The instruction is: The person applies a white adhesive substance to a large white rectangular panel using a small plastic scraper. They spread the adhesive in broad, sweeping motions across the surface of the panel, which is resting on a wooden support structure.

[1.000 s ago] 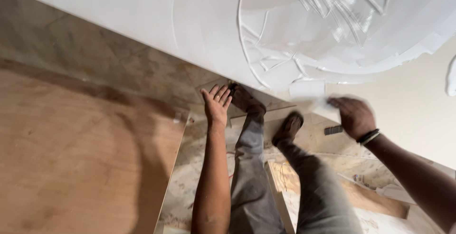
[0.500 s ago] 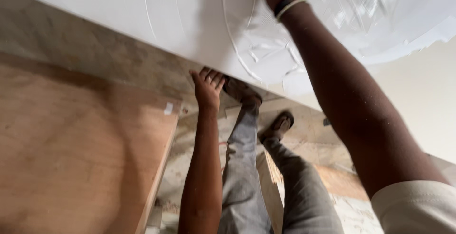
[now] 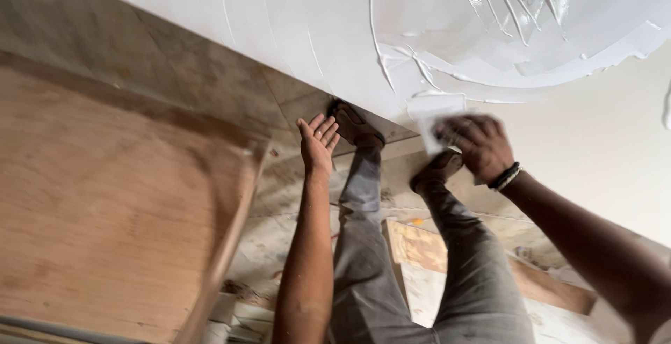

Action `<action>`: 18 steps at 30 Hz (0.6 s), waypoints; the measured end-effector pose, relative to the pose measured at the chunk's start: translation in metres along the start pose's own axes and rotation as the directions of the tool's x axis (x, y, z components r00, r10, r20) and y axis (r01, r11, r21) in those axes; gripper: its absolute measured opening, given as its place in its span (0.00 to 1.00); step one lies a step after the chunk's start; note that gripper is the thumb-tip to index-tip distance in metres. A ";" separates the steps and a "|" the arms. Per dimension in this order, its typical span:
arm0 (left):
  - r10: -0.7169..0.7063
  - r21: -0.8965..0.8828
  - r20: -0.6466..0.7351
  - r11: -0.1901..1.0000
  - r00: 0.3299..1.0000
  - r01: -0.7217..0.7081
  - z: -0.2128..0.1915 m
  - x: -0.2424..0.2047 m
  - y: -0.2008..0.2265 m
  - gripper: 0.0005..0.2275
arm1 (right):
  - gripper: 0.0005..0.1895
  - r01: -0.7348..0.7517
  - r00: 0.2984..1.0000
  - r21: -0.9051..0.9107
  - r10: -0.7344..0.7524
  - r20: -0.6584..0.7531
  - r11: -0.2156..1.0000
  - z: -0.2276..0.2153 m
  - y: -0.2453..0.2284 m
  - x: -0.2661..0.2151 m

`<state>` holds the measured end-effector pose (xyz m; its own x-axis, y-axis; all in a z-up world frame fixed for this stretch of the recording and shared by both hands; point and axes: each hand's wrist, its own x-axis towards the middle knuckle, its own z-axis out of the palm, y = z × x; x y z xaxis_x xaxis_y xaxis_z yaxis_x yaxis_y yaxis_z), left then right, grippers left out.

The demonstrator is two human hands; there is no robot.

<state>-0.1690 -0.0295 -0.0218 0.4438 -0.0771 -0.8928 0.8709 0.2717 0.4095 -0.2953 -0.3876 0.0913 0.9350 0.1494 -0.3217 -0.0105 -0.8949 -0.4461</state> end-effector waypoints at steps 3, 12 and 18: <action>-0.033 0.008 -0.030 0.999 0.999 0.033 0.018 -0.003 -0.022 0.38 | 0.30 -0.035 0.995 -0.221 0.054 0.084 0.975 0.023 0.030 -0.037; 0.052 0.016 0.073 0.998 0.996 -0.053 0.074 0.008 -0.046 0.39 | 0.25 -0.567 0.275 0.640 0.852 -0.446 0.518 0.004 0.201 -0.122; 0.003 0.006 -0.016 1.000 1.000 -0.003 0.096 0.017 -0.045 0.39 | 0.19 -0.423 -0.048 0.854 0.934 -0.354 0.302 -0.012 0.277 0.068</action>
<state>-0.1806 -0.1352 -0.0370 0.4426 -0.0608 -0.8946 0.8710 0.2664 0.4128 -0.2308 -0.6307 -0.0444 0.0705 -0.9920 -0.1051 -0.7015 0.0256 -0.7122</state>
